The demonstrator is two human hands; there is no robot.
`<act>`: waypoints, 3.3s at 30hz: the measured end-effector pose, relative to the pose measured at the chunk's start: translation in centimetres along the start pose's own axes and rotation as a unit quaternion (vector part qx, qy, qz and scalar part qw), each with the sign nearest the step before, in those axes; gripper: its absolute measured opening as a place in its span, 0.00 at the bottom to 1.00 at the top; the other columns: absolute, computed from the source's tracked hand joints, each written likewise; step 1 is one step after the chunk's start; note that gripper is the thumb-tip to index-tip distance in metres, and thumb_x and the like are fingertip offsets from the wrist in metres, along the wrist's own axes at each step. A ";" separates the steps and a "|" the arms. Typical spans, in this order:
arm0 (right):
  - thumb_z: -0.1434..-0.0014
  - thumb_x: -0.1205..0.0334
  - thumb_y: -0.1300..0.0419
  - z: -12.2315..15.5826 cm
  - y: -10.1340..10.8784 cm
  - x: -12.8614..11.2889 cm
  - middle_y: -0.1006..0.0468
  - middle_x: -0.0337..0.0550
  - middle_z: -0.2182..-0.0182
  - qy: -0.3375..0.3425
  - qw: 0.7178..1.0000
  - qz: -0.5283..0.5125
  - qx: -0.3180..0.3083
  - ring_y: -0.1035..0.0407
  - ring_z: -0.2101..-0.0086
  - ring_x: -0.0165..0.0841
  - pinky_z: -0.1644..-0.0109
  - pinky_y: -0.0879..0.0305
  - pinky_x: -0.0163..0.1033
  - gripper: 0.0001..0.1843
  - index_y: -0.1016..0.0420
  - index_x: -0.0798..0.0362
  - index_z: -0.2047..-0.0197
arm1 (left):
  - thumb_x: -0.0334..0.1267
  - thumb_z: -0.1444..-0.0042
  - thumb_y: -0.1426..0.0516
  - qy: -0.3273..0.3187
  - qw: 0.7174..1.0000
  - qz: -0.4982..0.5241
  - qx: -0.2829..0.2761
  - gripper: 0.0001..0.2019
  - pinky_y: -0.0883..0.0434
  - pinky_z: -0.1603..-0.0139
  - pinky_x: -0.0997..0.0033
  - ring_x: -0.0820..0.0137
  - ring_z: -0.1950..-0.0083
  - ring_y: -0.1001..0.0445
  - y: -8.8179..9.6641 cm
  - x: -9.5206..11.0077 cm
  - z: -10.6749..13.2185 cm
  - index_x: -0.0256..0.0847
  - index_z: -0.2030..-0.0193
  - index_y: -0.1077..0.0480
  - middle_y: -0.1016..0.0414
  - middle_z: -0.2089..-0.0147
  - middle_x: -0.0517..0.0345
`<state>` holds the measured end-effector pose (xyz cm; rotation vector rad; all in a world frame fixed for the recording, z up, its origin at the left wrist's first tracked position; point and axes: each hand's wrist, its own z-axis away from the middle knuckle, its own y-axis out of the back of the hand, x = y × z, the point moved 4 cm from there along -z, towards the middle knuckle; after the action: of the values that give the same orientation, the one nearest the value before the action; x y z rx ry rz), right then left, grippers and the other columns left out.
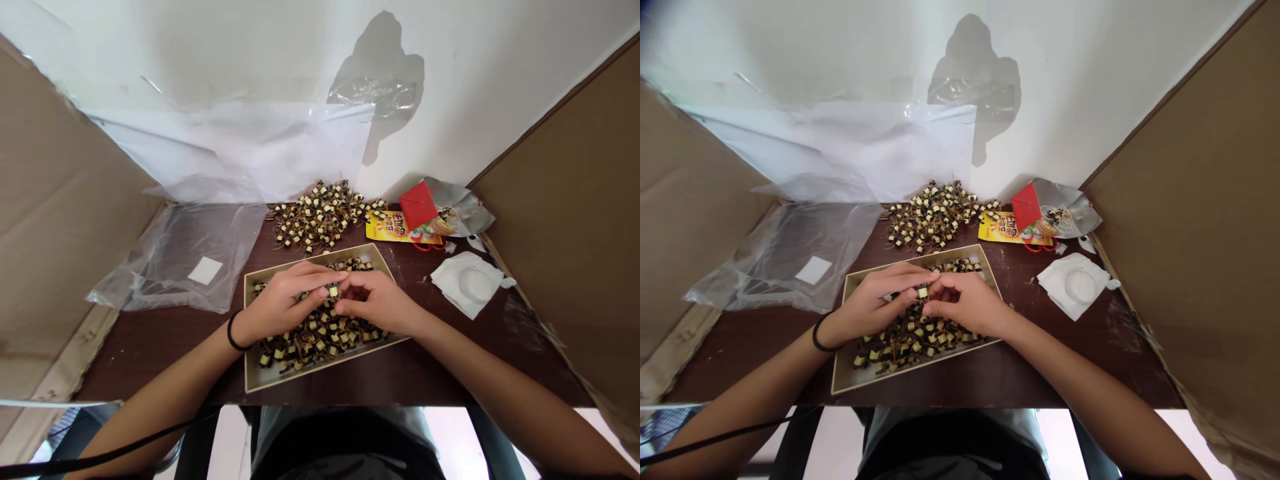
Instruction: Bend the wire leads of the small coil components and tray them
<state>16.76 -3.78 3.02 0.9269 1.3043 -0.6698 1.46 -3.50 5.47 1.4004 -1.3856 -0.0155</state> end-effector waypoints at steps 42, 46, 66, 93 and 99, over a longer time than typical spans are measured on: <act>0.46 0.62 0.40 0.4 0.0 -1.2 0.30 0.34 0.80 0.082 0.988 0.125 0.045 0.40 0.79 0.25 0.75 0.45 0.30 0.09 0.33 0.54 0.75 | 0.39 0.38 0.49 0.015 1.000 -0.006 0.012 0.16 0.32 0.48 0.62 0.64 0.48 0.30 0.4 0.4 -0.1 0.42 0.46 0.29 0.28 0.50 0.47; 0.46 0.63 0.40 0.5 0.0 -1.4 0.31 0.34 0.81 0.103 0.978 0.167 0.075 0.41 0.80 0.24 0.75 0.45 0.30 0.10 0.34 0.54 0.76 | 0.50 0.36 0.56 0.042 0.999 0.024 0.002 0.23 0.32 0.49 0.61 0.63 0.51 0.30 0.7 0.4 -0.1 0.41 0.45 0.29 0.29 0.52 0.47; 0.44 0.63 0.39 -2.2 -0.4 -4.0 0.28 0.42 0.68 0.248 0.911 0.271 0.187 0.34 0.69 0.31 0.67 0.39 0.34 0.07 0.32 0.53 0.62 | 0.39 0.46 0.40 0.197 0.943 0.191 0.190 0.18 0.29 0.72 0.76 0.75 0.75 0.28 1.7 -1.6 0.3 0.36 0.49 0.29 0.23 0.69 0.58; 0.45 0.69 0.39 -1.8 -0.5 -3.9 0.24 0.42 0.69 0.294 0.907 0.237 0.187 0.29 0.67 0.33 0.64 0.31 0.39 0.07 0.28 0.51 0.62 | 0.37 0.48 0.38 0.184 0.945 0.189 0.192 0.12 0.27 0.65 0.75 0.72 0.66 0.26 1.5 -1.3 0.4 0.37 0.57 0.28 0.23 0.66 0.55; 0.44 0.68 0.39 -2.0 -0.4 -3.5 0.24 0.43 0.69 0.291 0.911 0.238 0.170 0.30 0.67 0.32 0.64 0.31 0.37 0.07 0.27 0.52 0.61 | 0.38 0.48 0.38 0.201 0.942 0.187 0.191 0.18 0.29 0.66 0.77 0.73 0.68 0.27 1.4 -1.3 0.6 0.36 0.51 0.32 0.25 0.68 0.57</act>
<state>14.80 -2.61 6.37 1.7594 1.4109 -0.2326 -0.28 -2.56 5.34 1.3274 -1.3226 0.7839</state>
